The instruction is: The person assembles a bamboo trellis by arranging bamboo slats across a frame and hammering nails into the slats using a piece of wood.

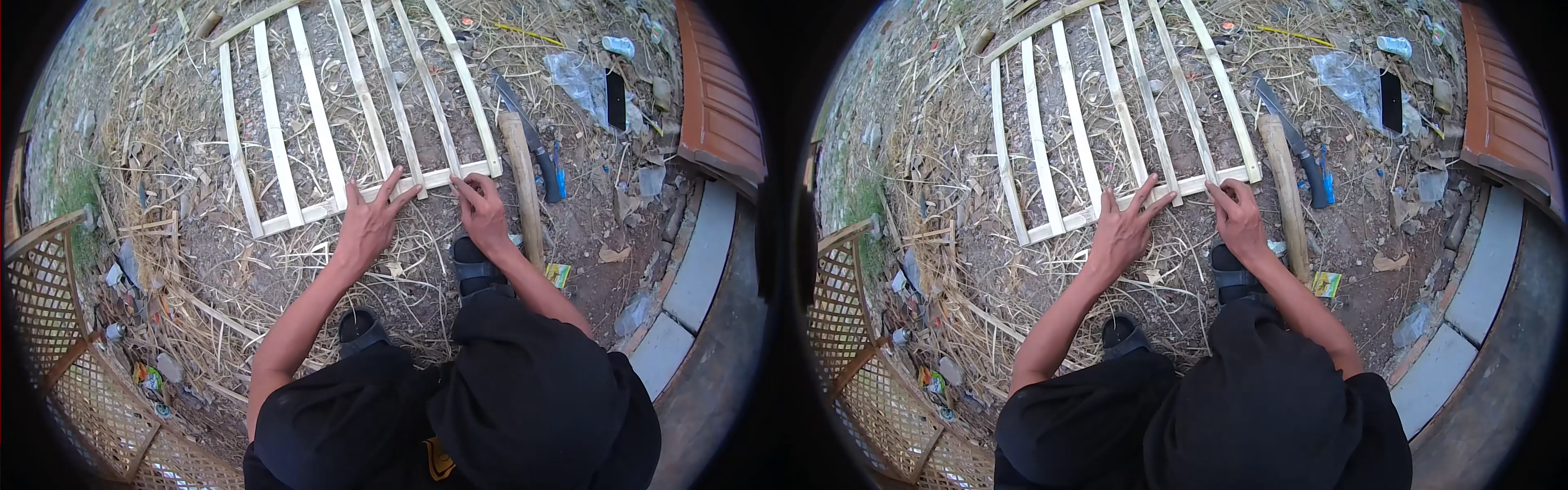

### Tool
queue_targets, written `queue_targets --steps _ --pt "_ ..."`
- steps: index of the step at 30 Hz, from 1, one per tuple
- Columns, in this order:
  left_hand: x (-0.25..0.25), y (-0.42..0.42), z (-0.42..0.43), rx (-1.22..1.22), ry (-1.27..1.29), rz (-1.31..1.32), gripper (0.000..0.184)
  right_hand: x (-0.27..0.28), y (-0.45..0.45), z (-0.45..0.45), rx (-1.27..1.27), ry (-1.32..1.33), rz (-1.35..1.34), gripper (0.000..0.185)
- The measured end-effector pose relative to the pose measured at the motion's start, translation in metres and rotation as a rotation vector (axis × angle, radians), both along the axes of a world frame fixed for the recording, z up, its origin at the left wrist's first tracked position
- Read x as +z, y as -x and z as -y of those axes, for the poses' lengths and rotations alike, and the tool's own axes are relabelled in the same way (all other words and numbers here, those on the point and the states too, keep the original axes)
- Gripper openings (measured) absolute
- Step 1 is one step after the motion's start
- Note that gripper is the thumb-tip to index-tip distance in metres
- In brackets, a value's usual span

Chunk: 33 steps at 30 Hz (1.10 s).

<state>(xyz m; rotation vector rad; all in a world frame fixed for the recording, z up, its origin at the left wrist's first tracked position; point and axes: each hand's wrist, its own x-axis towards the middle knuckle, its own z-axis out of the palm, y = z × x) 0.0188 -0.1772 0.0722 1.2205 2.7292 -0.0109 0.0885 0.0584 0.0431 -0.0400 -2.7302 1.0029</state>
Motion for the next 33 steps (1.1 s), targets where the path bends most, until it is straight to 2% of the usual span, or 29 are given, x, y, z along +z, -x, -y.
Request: queue_targets --steps 6,12,19,21,27,33 --pt "0.0 0.002 -0.003 -0.016 -0.004 0.038 0.081 -0.002 0.0 -0.003 -0.013 0.061 0.011 0.041" --pt "0.009 0.009 -0.01 -0.047 0.153 0.172 0.083 -0.007 0.0 -0.005 0.006 0.121 0.018 0.046" --pt "0.007 0.014 -0.01 -0.099 0.182 0.17 0.086 0.008 0.005 0.0 0.025 0.055 0.037 0.042" --pt "0.007 0.011 -0.011 -0.109 0.238 0.101 0.086 0.009 0.009 0.006 -0.007 -0.031 0.027 0.048" --pt "0.002 0.005 -0.008 -0.066 0.156 0.122 0.085 0.0 0.009 0.014 -0.081 0.021 0.089 0.05" --pt "0.019 0.01 -0.012 -0.068 0.233 0.124 0.081 0.001 0.01 0.014 -0.09 0.018 0.079 0.052"
